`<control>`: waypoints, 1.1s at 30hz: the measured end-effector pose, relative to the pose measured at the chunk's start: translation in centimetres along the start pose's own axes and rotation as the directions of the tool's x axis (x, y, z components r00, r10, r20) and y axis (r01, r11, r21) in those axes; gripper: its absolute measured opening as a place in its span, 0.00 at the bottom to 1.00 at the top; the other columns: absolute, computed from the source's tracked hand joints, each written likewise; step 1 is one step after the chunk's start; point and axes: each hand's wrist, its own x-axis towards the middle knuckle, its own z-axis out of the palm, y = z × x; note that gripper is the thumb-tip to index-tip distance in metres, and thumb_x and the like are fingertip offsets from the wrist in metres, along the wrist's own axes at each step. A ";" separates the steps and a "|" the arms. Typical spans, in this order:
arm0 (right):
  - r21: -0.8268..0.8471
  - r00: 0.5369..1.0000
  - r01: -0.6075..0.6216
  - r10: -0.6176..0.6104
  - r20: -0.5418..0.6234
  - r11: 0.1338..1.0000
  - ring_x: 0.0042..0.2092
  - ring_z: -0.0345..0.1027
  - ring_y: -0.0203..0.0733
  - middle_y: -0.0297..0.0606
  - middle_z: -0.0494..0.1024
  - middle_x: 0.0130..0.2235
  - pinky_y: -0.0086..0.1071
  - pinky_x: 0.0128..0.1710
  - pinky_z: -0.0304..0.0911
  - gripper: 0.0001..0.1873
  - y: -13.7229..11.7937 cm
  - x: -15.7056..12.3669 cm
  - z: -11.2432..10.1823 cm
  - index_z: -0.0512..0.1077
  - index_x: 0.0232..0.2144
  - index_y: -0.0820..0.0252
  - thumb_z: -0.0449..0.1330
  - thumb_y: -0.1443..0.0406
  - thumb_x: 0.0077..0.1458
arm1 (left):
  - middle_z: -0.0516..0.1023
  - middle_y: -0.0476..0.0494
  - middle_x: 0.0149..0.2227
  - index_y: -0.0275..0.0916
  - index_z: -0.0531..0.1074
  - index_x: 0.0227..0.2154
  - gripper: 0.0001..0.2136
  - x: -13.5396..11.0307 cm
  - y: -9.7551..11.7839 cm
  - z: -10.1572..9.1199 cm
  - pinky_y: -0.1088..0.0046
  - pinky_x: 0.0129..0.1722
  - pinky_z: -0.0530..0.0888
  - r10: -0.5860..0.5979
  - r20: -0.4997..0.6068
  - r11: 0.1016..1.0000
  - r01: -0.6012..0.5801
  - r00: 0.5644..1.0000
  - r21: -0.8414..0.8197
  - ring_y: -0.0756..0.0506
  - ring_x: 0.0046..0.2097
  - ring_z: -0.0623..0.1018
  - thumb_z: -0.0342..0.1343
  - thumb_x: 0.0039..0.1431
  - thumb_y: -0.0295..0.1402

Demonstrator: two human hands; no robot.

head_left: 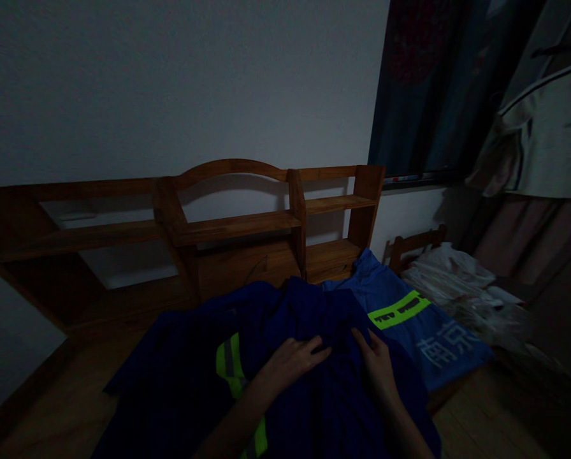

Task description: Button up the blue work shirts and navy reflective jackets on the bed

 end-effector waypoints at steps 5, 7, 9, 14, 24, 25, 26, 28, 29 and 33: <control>0.036 1.000 -0.019 0.018 0.010 0.999 0.38 0.70 0.45 0.40 0.76 0.42 0.33 0.38 0.66 0.25 -0.4 -0.3 0.1 0.71 0.46 0.62 0.61 0.52 0.51 | 0.69 0.47 0.48 0.49 0.53 0.57 0.24 0.1 0.0 0.2 0.77 0.29 0.68 -0.008 -0.029 0.999 0.007 1.000 -0.034 0.49 0.39 0.76 0.48 0.60 0.26; 0.058 0.999 -0.027 0.026 0.020 0.998 0.38 0.70 0.44 0.40 0.76 0.42 0.32 0.38 0.66 0.24 -0.5 -0.3 0.1 0.71 0.46 0.62 0.61 0.53 0.51 | 0.69 0.47 0.49 0.46 0.55 0.57 0.23 0.2 0.0 0.4 0.76 0.28 0.68 -0.019 -0.049 0.999 0.017 0.999 -0.040 0.49 0.39 0.76 0.48 0.59 0.25; 0.070 0.999 -0.041 0.040 0.007 0.997 0.38 0.70 0.44 0.39 0.76 0.41 0.32 0.38 0.66 0.24 -0.5 -0.4 0.1 0.71 0.46 0.62 0.61 0.53 0.51 | 0.69 0.47 0.50 0.44 0.56 0.56 0.22 0.2 0.1 0.4 0.75 0.28 0.69 -0.034 -0.069 0.998 0.030 0.997 -0.051 0.49 0.38 0.76 0.48 0.59 0.24; 0.093 0.998 -0.056 0.055 0.014 0.994 0.38 0.70 0.44 0.40 0.77 0.40 0.31 0.37 0.66 0.23 -0.4 -0.3 0.1 0.71 0.45 0.63 0.61 0.54 0.51 | 0.70 0.48 0.49 0.44 0.59 0.54 0.19 0.2 0.1 0.2 0.77 0.31 0.70 -0.111 -0.110 0.982 0.092 0.988 -0.163 0.50 0.39 0.76 0.46 0.60 0.24; 0.020 0.997 -0.067 0.068 -0.041 0.998 0.39 0.69 0.45 0.41 0.77 0.39 0.31 0.39 0.65 0.26 -0.7 -0.3 0.1 0.71 0.45 0.67 0.63 0.54 0.49 | 0.71 0.50 0.45 0.44 0.63 0.48 0.13 0.3 0.1 0.2 0.76 0.33 0.71 -0.207 -0.189 0.932 0.134 0.960 -0.337 0.50 0.40 0.76 0.42 0.63 0.27; 0.017 0.996 -0.076 0.077 -0.046 0.997 0.40 0.69 0.45 0.42 0.77 0.39 0.32 0.39 0.65 0.26 -0.6 -0.2 0.1 0.71 0.45 0.67 0.63 0.54 0.48 | 0.72 0.50 0.45 0.44 0.64 0.47 0.13 0.3 0.2 0.2 0.76 0.33 0.71 -0.229 -0.200 0.923 0.147 0.953 -0.354 0.50 0.40 0.76 0.41 0.63 0.28; 0.017 0.996 -0.081 0.082 -0.043 0.997 0.40 0.70 0.45 0.41 0.77 0.39 0.32 0.40 0.65 0.26 -0.6 -0.2 0.1 0.71 0.45 0.67 0.62 0.53 0.48 | 0.72 0.49 0.45 0.43 0.64 0.46 0.12 0.3 0.2 0.3 0.76 0.33 0.71 -0.249 -0.212 0.915 0.158 0.945 -0.370 0.49 0.40 0.75 0.41 0.63 0.28; 0.015 0.996 -0.077 0.078 -0.041 0.997 0.41 0.69 0.46 0.41 0.77 0.39 0.31 0.40 0.64 0.26 -0.7 -0.2 0.1 0.72 0.44 0.67 0.62 0.53 0.48 | 0.72 0.48 0.44 0.42 0.65 0.44 0.11 0.3 0.4 0.2 0.75 0.34 0.71 -0.278 -0.230 0.902 0.171 0.933 -0.397 0.49 0.40 0.75 0.41 0.63 0.28; 0.009 0.996 -0.074 0.074 -0.051 0.997 0.42 0.69 0.46 0.42 0.77 0.39 0.31 0.40 0.64 0.26 -0.8 -0.2 0.1 0.72 0.43 0.67 0.63 0.53 0.48 | 0.72 0.47 0.43 0.42 0.66 0.43 0.11 0.3 0.5 0.2 0.75 0.34 0.71 -0.284 -0.237 0.899 0.172 0.929 -0.404 0.49 0.40 0.75 0.41 0.63 0.29; -0.012 0.987 -0.104 0.102 -0.121 0.995 0.42 0.69 0.48 0.44 0.76 0.42 0.30 0.38 0.65 0.27 -1.7 -0.6 0.2 0.73 0.42 0.69 0.64 0.53 0.45 | 0.73 0.46 0.43 0.41 0.67 0.42 0.10 0.1 0.7 0.1 0.74 0.34 0.71 -0.275 -0.263 0.905 0.156 0.925 -0.397 0.48 0.40 0.76 0.43 0.62 0.30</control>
